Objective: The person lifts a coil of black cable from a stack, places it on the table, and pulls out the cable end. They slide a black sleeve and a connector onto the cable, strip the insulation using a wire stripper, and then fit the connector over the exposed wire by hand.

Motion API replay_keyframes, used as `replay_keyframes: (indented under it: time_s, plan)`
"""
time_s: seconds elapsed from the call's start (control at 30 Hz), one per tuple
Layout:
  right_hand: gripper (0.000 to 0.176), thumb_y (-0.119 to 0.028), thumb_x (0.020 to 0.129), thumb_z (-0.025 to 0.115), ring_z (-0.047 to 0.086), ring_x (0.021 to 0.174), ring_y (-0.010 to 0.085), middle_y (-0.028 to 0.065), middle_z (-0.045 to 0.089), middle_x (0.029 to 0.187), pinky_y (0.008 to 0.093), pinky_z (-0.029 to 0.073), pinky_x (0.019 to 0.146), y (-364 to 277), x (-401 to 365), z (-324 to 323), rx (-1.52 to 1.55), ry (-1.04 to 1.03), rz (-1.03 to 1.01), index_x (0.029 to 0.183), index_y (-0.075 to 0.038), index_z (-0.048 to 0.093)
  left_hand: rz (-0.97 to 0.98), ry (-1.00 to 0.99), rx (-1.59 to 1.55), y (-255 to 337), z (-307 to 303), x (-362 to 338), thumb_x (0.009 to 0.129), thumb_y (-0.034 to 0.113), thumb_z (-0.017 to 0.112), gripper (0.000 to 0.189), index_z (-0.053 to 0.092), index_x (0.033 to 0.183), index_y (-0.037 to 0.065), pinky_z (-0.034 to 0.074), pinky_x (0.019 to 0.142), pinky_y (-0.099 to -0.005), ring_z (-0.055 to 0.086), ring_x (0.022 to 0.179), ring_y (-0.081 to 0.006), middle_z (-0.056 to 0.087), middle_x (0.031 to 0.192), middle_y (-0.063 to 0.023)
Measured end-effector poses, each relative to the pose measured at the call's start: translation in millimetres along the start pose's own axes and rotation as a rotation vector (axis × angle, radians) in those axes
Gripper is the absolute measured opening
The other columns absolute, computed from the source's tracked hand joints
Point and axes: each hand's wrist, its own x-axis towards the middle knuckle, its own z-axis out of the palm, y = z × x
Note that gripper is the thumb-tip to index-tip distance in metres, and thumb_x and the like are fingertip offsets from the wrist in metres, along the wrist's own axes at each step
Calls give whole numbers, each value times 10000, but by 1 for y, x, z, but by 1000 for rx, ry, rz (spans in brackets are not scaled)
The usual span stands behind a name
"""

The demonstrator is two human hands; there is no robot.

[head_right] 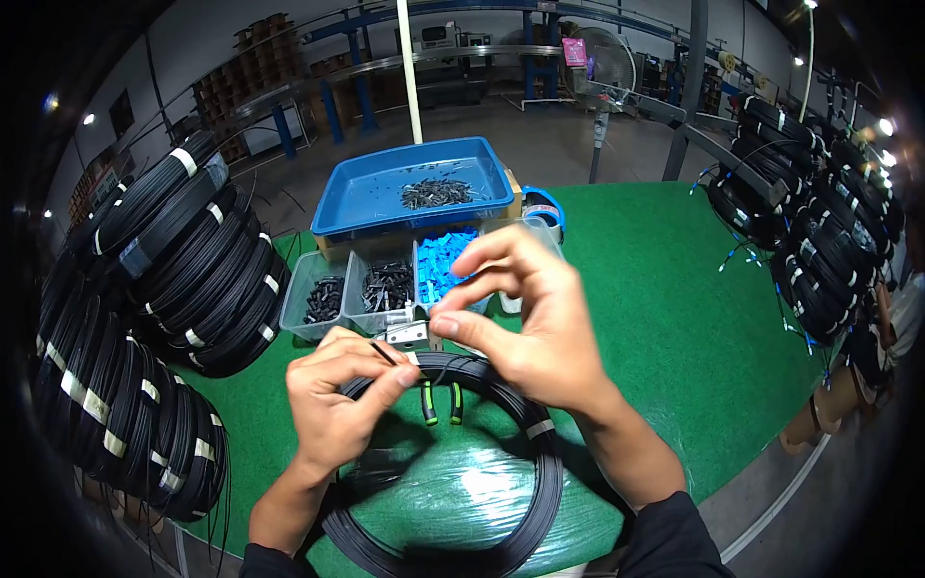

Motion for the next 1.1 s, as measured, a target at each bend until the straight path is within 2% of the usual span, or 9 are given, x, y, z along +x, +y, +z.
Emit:
replay_keyframes:
  time_s: [0.13, 0.27, 0.57, 0.77, 0.83, 0.93, 1.0, 1.03, 1.1]
  plan:
    - [223, -8, 779, 786, 673, 864, 136, 54, 691, 917, 286, 525, 824, 27, 3, 12, -134, -294, 27, 950, -5, 644, -51, 85, -42, -8, -6, 0, 760, 76, 823, 79, 761, 772, 29, 458, 754, -307, 658, 749, -161, 730, 781, -66]
    - [147, -42, 782, 792, 659, 838, 134, 56, 708, 869, 289, 518, 801, 32, -1, 21, -52, -290, 165, 878, -7, 687, -96, 154, -46, -11, -8, 1, 779, 80, 812, 65, 765, 784, 35, 451, 766, -300, 646, 789, -154, 733, 809, -66]
    - [117, -85, 791, 785, 590, 781, 160, 47, 723, 828, 313, 455, 791, 31, -2, 16, -170, -353, 50, 895, -41, 751, -140, 241, -108, -5, -11, 1, 784, 34, 797, 50, 765, 814, 10, 470, 782, -290, 649, 828, -158, 729, 904, -92]
    - [63, -33, 817, 736, 606, 789, 155, 47, 687, 817, 307, 467, 785, 35, 2, 9, -223, -432, 72, 875, -16, 717, -23, 397, -207, -8, -25, 3, 873, 6, 716, 43, 746, 902, -1, 479, 651, -206, 602, 765, -96, 672, 1002, -109]
    - [51, -15, 824, 719, 608, 782, 144, 47, 681, 818, 298, 474, 760, 34, 3, 9, -162, -430, 108, 873, -5, 707, 16, 474, -273, -8, -39, 6, 910, 30, 672, 82, 728, 924, -27, 497, 758, -218, 616, 847, -122, 651, 1073, -121]
    - [32, 13, 860, 678, 591, 754, 99, 34, 668, 821, 257, 476, 679, 33, 3, 10, -56, -444, 152, 891, 18, 687, 74, 480, -351, -21, -54, 6, 908, 103, 693, 231, 686, 1070, -62, 507, 893, -267, 632, 990, -166, 644, 1158, -146]
    - [33, 3, 890, 657, 573, 744, 82, 22, 662, 834, 234, 461, 670, 34, 2, 9, 76, -434, 266, 909, 21, 678, 132, 352, -355, -17, -44, 13, 850, 215, 775, 536, 587, 1270, -60, 465, 961, -298, 616, 1074, -188, 643, 1199, -155]
    - [44, -16, 910, 649, 562, 754, 71, 14, 656, 843, 218, 450, 672, 36, 3, 7, 71, -462, 264, 923, 17, 674, 79, 285, -308, -17, -43, 13, 692, 312, 905, 888, 479, 1379, -55, 435, 927, -284, 617, 1005, -161, 660, 1192, -155]
    - [44, -19, 909, 652, 562, 757, 75, 15, 658, 844, 224, 451, 680, 37, 3, 6, 100, -464, 286, 917, 17, 676, 99, 134, -312, -17, -35, 13, 633, 289, 936, 1052, 366, 1441, -68, 414, 964, -308, 616, 993, -157, 704, 1084, -134]
